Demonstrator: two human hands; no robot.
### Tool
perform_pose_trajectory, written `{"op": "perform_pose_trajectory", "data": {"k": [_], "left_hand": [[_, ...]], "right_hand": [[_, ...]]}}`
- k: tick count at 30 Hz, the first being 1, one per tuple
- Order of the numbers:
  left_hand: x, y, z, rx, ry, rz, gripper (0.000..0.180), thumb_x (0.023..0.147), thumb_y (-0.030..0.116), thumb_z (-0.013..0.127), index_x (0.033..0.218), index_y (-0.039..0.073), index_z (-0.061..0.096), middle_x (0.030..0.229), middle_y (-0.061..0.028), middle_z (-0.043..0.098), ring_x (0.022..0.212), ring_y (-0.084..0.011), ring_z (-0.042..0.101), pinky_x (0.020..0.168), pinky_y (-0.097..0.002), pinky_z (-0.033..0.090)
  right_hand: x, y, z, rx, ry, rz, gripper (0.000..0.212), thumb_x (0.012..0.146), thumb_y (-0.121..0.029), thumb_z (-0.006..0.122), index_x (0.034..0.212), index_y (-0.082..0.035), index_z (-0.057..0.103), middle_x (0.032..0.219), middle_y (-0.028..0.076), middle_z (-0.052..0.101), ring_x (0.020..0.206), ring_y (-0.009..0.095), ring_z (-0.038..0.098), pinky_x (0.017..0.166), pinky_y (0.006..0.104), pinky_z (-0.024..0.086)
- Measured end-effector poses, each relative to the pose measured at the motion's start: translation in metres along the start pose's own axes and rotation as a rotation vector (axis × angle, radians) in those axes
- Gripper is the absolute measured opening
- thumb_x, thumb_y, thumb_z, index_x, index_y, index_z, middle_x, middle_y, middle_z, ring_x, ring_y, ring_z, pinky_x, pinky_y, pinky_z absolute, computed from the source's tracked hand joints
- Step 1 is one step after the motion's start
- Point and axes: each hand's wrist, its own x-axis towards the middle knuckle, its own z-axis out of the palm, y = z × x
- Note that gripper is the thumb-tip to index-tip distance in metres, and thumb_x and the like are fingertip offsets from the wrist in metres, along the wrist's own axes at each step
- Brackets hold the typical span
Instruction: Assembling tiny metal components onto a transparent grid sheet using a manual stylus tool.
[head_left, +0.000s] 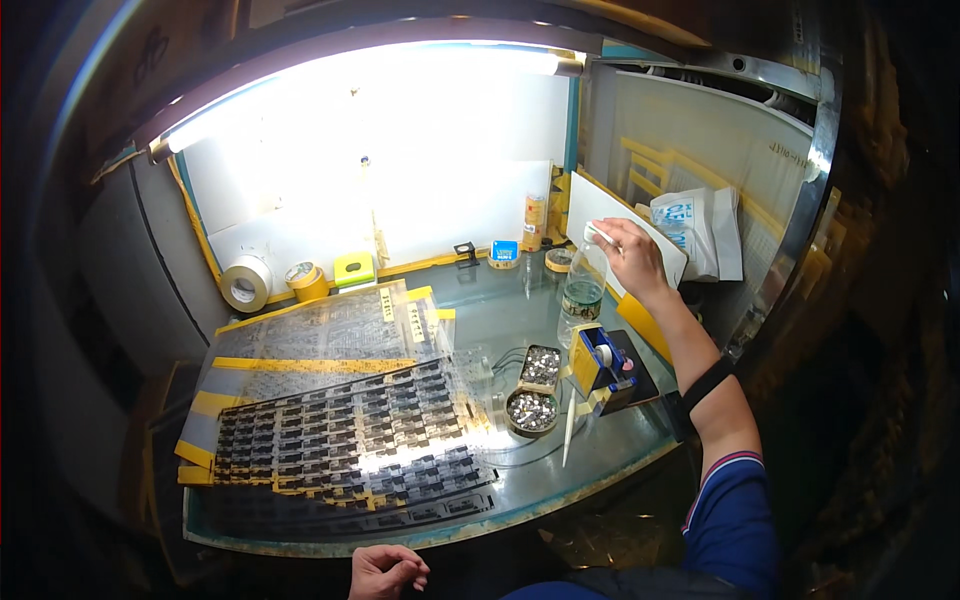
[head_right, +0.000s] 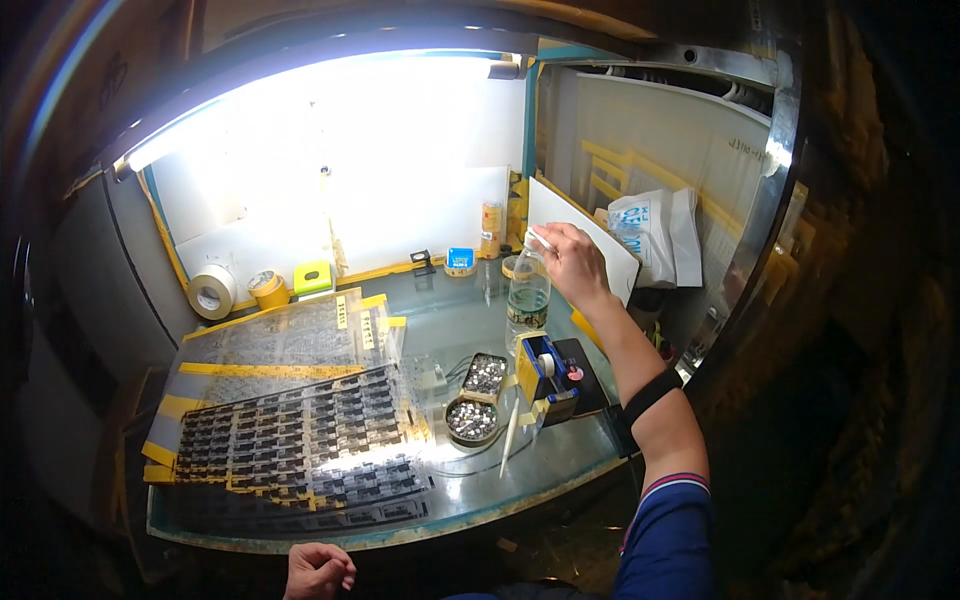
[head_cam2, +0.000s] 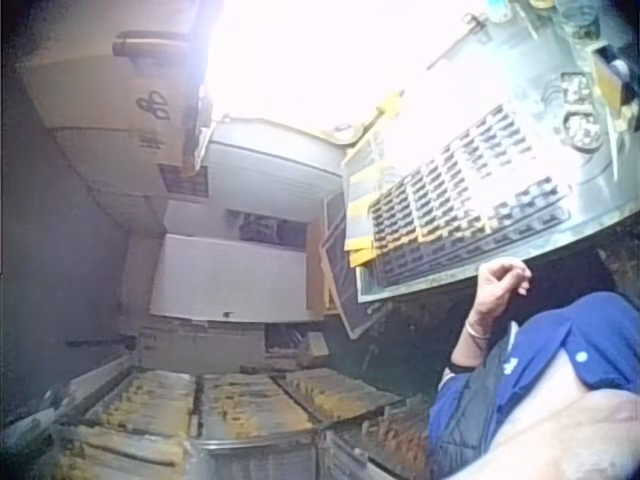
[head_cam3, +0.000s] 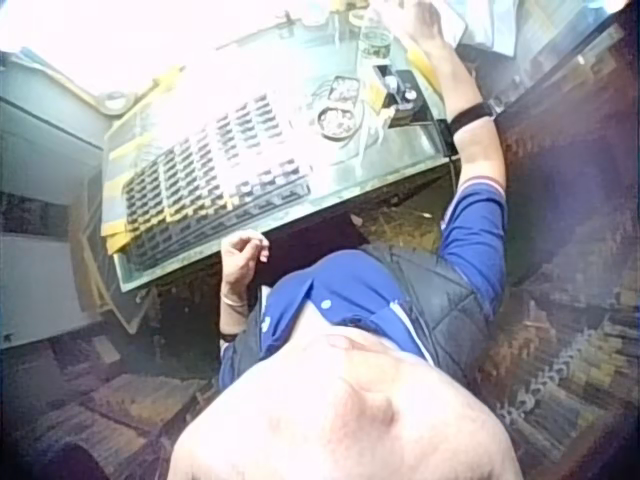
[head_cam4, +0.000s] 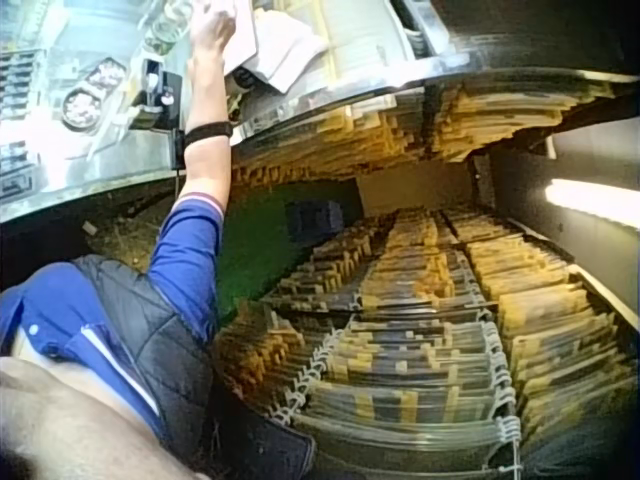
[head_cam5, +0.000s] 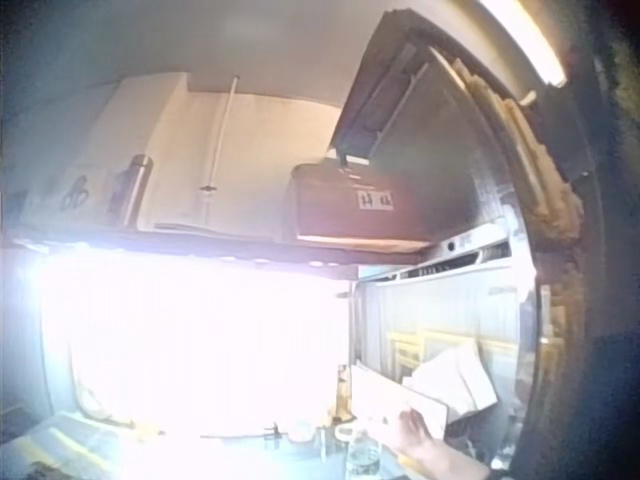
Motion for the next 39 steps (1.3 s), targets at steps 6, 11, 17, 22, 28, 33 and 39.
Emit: {"op": "perform_pose_trajectory", "data": {"k": [6, 11, 17, 22, 28, 33, 39], "left_hand": [[-0.002, -0.002, 0.001, 0.018, 0.086, -0.001, 0.008, 0.092, 0.0, 0.062, 0.093, -0.003, 0.069, 0.082, -0.0112, 0.07, 0.064, -0.015, 0.063, 0.058, -0.026, 0.051], [-0.005, 0.002, 0.008, 0.057, 0.075, 0.038, 0.012, 0.09, 0.0, 0.065, 0.1, -0.006, 0.07, 0.087, -0.0126, 0.071, 0.068, -0.0158, 0.065, 0.062, -0.0268, 0.053], [-0.007, 0.006, 0.01, -0.098, 0.068, -0.016, 0.021, 0.083, -0.002, 0.07, 0.102, -0.009, 0.069, 0.09, -0.0168, 0.071, 0.074, -0.0203, 0.067, 0.071, -0.0301, 0.054], [-0.004, 0.003, 0.015, -0.179, 0.021, -0.005, 0.021, 0.082, -0.001, 0.07, 0.101, -0.01, 0.069, 0.089, -0.017, 0.071, 0.075, -0.0212, 0.067, 0.072, -0.0302, 0.055], [-0.007, 0.0, 0.024, -0.148, 0.031, -0.059, 0.021, 0.081, 0.001, 0.072, 0.099, -0.009, 0.069, 0.089, -0.0159, 0.071, 0.074, -0.0198, 0.067, 0.071, -0.0291, 0.054], [-0.01, -0.001, 0.027, -0.147, 0.084, -0.088, 0.02, 0.083, 0.001, 0.072, 0.1, -0.008, 0.069, 0.091, -0.0155, 0.07, 0.075, -0.0196, 0.066, 0.071, -0.0282, 0.054], [0.001, 0.004, 0.034, -0.236, 0.139, -0.164, 0.014, 0.086, -0.005, 0.064, 0.098, -0.012, 0.067, 0.089, -0.0191, 0.069, 0.074, -0.0214, 0.067, 0.069, -0.0294, 0.057]], "right_hand": [[-0.001, -0.019, 0.008, 0.133, 0.014, 0.222, 0.04, 0.077, -0.031, 0.082, 0.107, -0.007, 0.073, 0.098, 0.014, 0.073, 0.085, 0.028, 0.071, 0.077, 0.0352, 0.056], [0.003, -0.003, 0.004, 0.323, 0.119, 0.34, 0.033, 0.077, -0.017, 0.084, 0.106, -0.005, 0.073, 0.091, 0.004, 0.074, 0.08, 0.012, 0.068, 0.074, 0.0275, 0.055], [0.048, -0.039, -0.168, 0.37, 1.159, 0.007, 0.019, 0.085, -0.011, 0.078, 0.101, -0.001, 0.074, 0.096, 0.012, 0.074, 0.084, 0.015, 0.07, 0.077, 0.0284, 0.058], [0.04, -0.023, -0.138, 0.363, 0.927, -0.246, 0.031, 0.085, -0.01, 0.078, 0.113, -0.001, 0.069, 0.115, 0.012, 0.069, 0.092, 0.018, 0.07, 0.08, 0.0319, 0.06], [0.013, -0.023, -0.024, 0.388, 0.283, 0.197, 0.038, 0.082, -0.021, 0.08, 0.114, -0.004, 0.07, 0.096, 0.014, 0.075, 0.085, 0.016, 0.072, 0.074, 0.0296, 0.058], [0.001, -0.02, 0.008, 0.369, 0.104, 0.254, 0.038, 0.08, -0.024, 0.081, 0.111, -0.004, 0.072, 0.093, 0.016, 0.074, 0.078, 0.022, 0.073, 0.073, 0.0312, 0.057], [-0.003, -0.017, 0.008, 0.264, -0.042, 0.262, 0.035, 0.084, -0.026, 0.077, 0.113, -0.008, 0.072, 0.094, 0.017, 0.073, 0.084, 0.025, 0.073, 0.078, 0.0337, 0.056]]}}
